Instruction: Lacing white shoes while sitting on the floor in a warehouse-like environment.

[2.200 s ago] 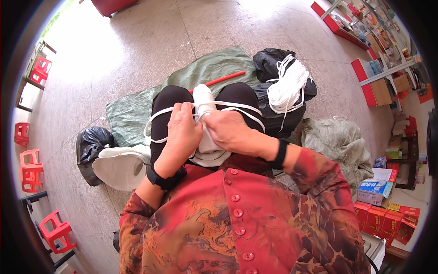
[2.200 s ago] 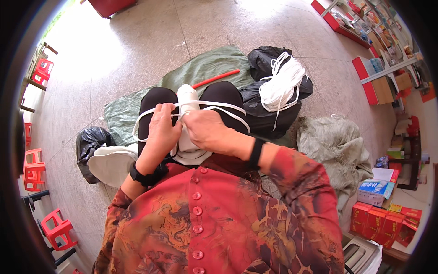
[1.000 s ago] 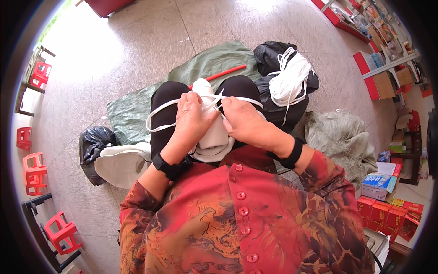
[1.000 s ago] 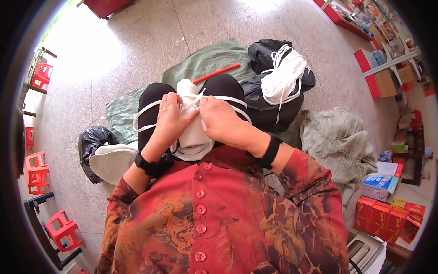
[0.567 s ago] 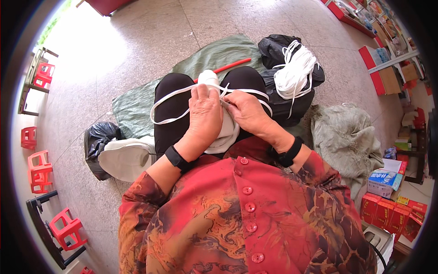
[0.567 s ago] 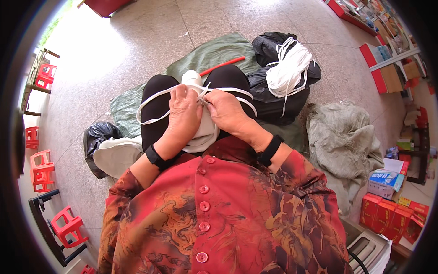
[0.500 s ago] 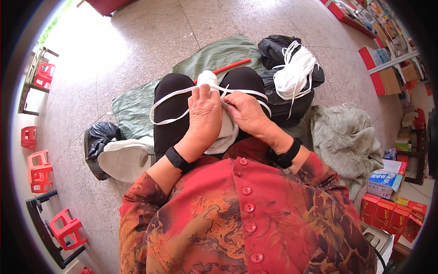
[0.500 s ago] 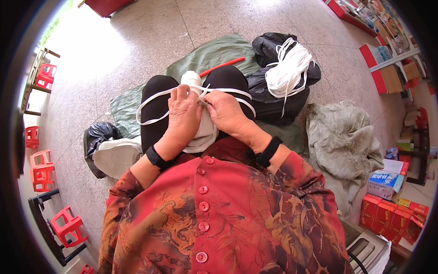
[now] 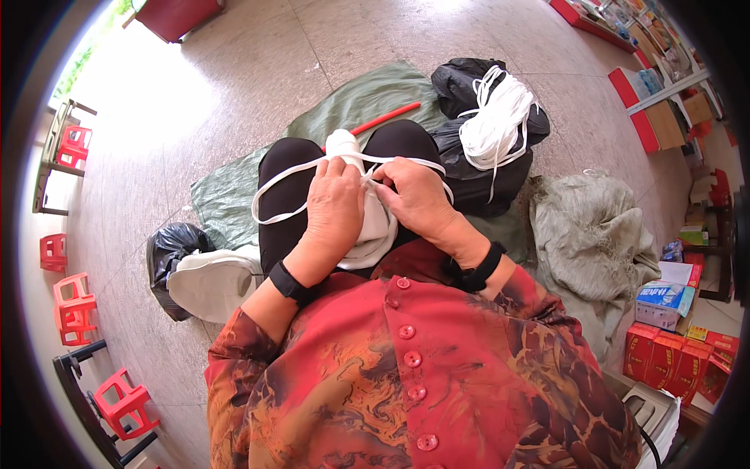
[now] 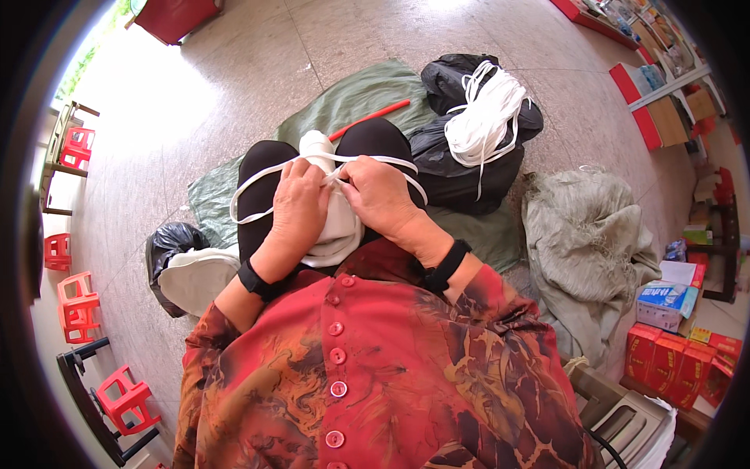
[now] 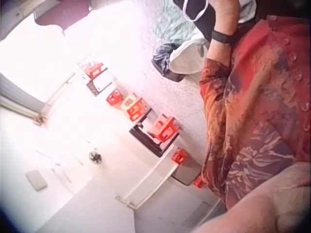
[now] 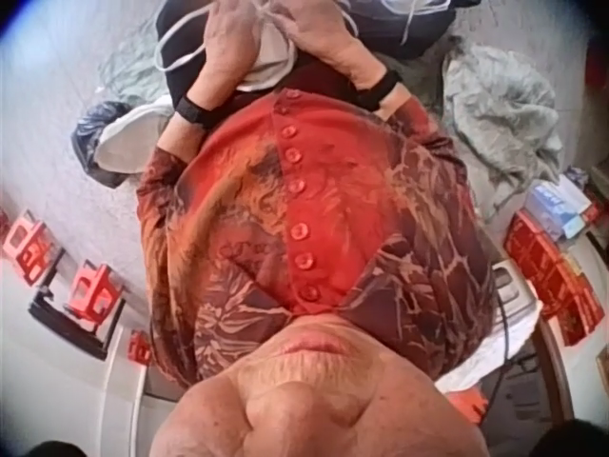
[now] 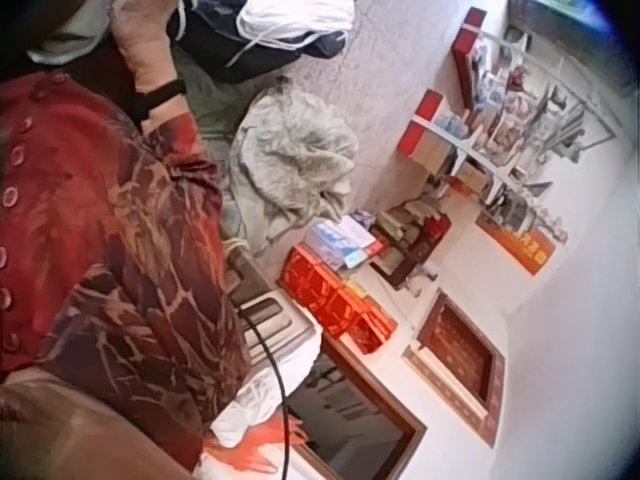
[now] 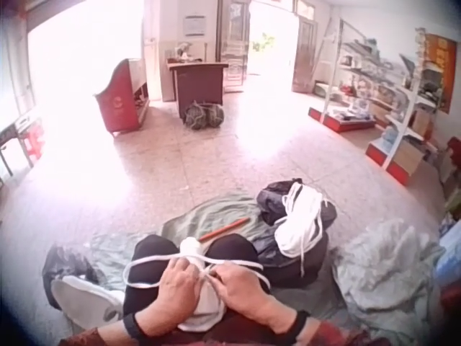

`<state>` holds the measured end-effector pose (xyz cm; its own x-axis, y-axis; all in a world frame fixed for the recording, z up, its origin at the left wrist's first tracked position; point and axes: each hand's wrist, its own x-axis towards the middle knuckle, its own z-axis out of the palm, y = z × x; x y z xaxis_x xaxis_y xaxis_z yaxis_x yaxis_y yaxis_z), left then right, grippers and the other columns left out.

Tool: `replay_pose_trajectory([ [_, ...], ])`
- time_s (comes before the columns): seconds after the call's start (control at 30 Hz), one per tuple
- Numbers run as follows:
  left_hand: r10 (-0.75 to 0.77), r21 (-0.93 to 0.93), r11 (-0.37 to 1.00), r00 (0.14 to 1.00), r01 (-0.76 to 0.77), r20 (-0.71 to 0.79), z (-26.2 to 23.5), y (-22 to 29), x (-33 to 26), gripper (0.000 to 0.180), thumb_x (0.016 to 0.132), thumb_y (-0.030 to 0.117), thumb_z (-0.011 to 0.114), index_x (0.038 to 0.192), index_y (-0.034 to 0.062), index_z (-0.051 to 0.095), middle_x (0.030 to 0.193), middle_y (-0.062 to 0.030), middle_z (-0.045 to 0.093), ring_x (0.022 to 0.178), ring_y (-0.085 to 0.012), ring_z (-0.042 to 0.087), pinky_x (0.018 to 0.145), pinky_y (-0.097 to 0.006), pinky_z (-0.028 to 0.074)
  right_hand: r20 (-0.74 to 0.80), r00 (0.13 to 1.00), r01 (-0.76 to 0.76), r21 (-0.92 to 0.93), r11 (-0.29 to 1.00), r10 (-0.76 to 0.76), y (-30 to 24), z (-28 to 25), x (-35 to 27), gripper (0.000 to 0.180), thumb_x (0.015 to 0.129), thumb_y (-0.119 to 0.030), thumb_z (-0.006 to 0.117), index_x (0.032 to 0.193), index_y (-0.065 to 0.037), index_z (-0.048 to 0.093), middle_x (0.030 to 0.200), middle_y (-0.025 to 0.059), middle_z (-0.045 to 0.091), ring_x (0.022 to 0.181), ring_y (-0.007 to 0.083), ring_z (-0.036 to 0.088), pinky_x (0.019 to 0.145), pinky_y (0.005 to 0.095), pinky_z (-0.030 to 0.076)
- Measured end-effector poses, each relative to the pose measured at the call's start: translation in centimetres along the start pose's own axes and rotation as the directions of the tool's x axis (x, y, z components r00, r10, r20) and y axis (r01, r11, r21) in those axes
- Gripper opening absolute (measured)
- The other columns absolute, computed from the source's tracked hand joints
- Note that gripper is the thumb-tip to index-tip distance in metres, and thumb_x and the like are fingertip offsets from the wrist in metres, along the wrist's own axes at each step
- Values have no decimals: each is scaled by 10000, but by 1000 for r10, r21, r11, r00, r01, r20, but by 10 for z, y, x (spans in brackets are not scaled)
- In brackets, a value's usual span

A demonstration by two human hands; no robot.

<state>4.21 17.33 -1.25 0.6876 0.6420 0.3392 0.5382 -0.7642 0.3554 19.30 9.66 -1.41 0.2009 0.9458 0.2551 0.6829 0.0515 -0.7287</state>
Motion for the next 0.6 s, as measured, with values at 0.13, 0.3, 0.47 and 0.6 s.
replay_pose_trajectory([
  [0.13, -88, 34, 996, 988, 84, 127, 3, 3, 5, 166, 756, 45, 686, 896, -27, 633, 992, -182, 592, 921, -351, 637, 746, -418, 546, 31, 998, 47, 1, 999, -47, 6, 8, 1, 150, 837, -119, 684, 951, -21, 687, 887, 146, 660, 794, 321, 646, 695, 383, 505],
  [0.3, -69, 272, 962, 983, 20, 171, 7, 14, 10, 177, 741, 48, 686, 903, -13, 648, 991, -171, 600, 912, -267, 660, 692, -342, 580, 33, 999, 10, -16, 1000, -10, 1, 7, -1, 154, 845, -133, 684, 949, -19, 690, 882, 148, 663, 797, 324, 646, 701, 385, 506],
  [0.47, -15, 285, 958, 988, -31, 157, 3, 14, 9, 130, 783, 53, 645, 901, 0, 652, 962, -149, 603, 813, -242, 671, 631, -323, 571, -2, 1000, -11, 10, 1000, 11, -2, 5, 0, 119, 828, -151, 670, 879, -44, 686, 870, 147, 661, 829, 340, 647, 717, 416, 507],
  [0.6, 35, 363, 925, 978, -109, 204, 6, 22, 12, 150, 780, 34, 631, 923, -10, 623, 895, -154, 613, 772, -264, 690, 629, -348, 576, -27, 1000, 13, -22, 1000, -13, 5, 7, 1, 124, 822, -152, 675, 875, -40, 679, 866, 149, 658, 822, 341, 646, 701, 421, 504],
])
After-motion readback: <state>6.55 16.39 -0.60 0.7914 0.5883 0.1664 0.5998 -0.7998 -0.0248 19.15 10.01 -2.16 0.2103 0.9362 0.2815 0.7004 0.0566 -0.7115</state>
